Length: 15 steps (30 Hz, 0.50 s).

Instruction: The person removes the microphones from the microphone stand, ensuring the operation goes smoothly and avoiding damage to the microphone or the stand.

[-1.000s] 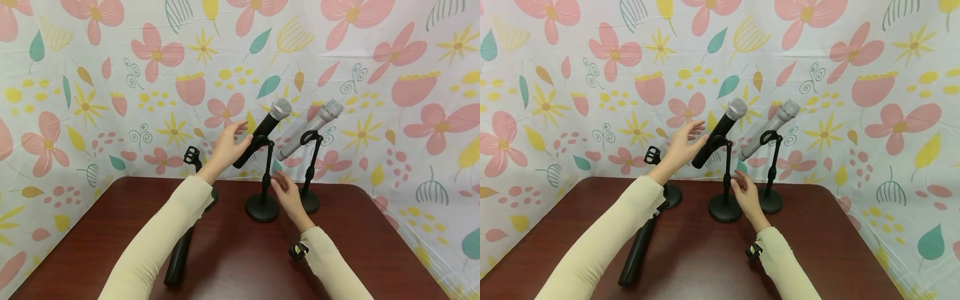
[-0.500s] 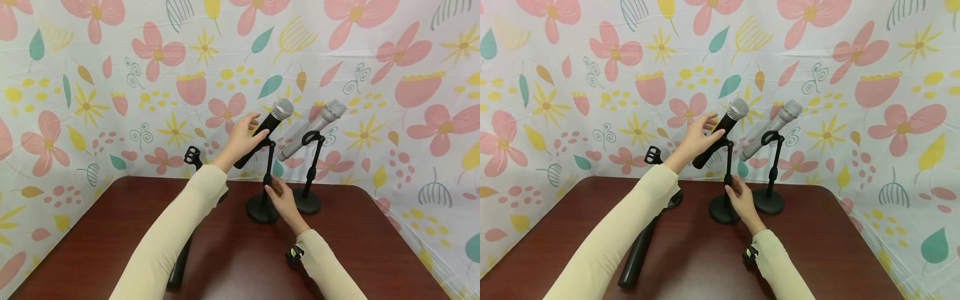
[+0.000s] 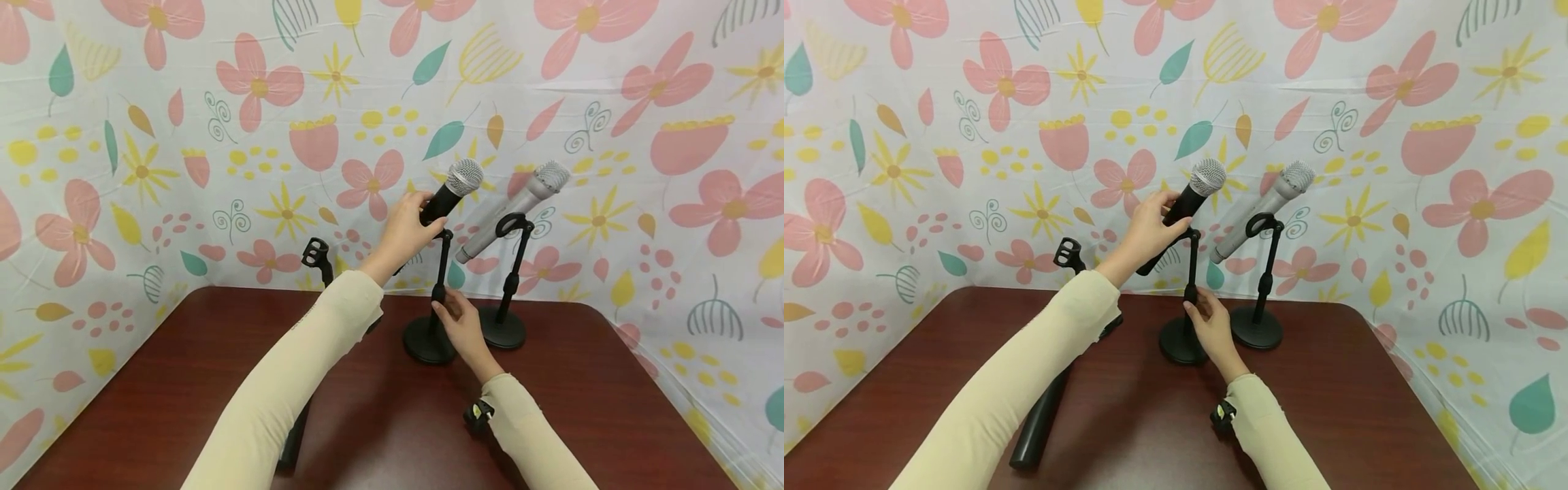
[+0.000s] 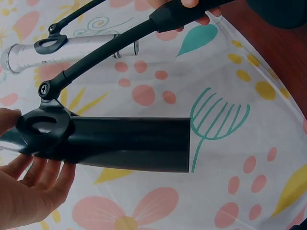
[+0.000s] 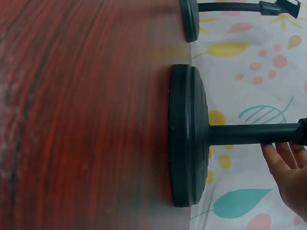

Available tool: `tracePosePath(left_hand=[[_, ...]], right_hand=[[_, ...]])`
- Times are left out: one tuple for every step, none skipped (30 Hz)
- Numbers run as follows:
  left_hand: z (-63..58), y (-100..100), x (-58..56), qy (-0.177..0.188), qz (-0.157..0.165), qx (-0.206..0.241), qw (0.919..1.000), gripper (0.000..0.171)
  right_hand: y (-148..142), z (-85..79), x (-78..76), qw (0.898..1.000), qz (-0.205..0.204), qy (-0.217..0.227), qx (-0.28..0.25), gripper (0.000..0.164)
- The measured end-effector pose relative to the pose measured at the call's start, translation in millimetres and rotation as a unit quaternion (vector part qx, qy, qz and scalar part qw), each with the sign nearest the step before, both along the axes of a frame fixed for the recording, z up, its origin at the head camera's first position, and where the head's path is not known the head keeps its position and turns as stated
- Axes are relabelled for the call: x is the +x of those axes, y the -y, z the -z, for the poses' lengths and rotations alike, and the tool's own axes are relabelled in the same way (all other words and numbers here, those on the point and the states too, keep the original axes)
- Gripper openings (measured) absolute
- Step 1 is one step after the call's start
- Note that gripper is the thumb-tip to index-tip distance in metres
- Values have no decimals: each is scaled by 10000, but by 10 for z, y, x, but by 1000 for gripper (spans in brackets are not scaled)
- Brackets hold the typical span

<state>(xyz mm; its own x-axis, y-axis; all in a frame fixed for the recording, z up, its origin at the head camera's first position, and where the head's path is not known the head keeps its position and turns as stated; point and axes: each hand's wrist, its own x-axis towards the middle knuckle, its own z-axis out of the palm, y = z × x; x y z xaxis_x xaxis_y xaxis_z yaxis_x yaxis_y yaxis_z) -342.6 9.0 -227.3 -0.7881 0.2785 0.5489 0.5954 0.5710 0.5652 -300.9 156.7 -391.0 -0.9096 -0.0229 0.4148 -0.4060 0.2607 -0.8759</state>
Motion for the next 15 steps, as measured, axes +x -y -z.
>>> tracePosePath(left_hand=[[1, -2, 4, -13, 4, -4, 10000, 46], [2, 0, 6, -3, 15, 13, 10000, 45], [2, 4, 9, 5, 36, 25, 10000, 44], [0, 9, 14, 19, 74, 39, 10000, 43], [-6, 17, 20, 53, 109, 38, 9999, 43], [-12, 26, 23, 91, 155, 46, 9998, 42], [-21, 34, 27, 131, 196, 64, 9997, 41], [-30, 42, 31, 165, 234, 85, 9996, 41], [-42, 50, 38, 190, 258, 98, 9994, 40], [-54, 60, 44, 208, 277, 125, 9993, 40], [-64, 69, 50, 234, 274, 146, 9992, 40], [-74, 80, 60, 243, 279, 187, 9991, 39], [-85, 91, 74, 237, 274, 219, 9991, 39], [-95, 104, 86, 230, 271, 248, 9991, 40], [-105, 117, 98, 225, 262, 270, 9990, 40]], right_hand=[[2, 8, -9, 10000, -2, -29, -55, 47], [-4, 45, -37, 9999, 35, -100, -43, 47], [-12, 88, -70, 9998, 82, -159, -47, 47], [-21, 129, -104, 9997, 141, -195, -43, 47], [-20, 126, -96, 9996, 175, -215, -27, 46], [-18, 121, -91, 9995, 215, -245, 7, 46], [-17, 112, -83, 9993, 244, -279, 22, 45], [-14, 102, -75, 9990, 278, -333, 75, 44], [-5, 63, -47, 9990, 257, -348, 60, 43], [8, 16, -14, 9990, 217, -375, 59, 42], [24, -28, 19, 9990, 159, -410, 28, 40], [30, -30, 15, 9989, 121, -464, -1, 39], [36, -33, 13, 9987, 65, -508, -36, 38], [43, -34, 10, 9985, 17, -538, -72, 38], [51, -36, 10, 9983, -12, -568, -98, 37]])
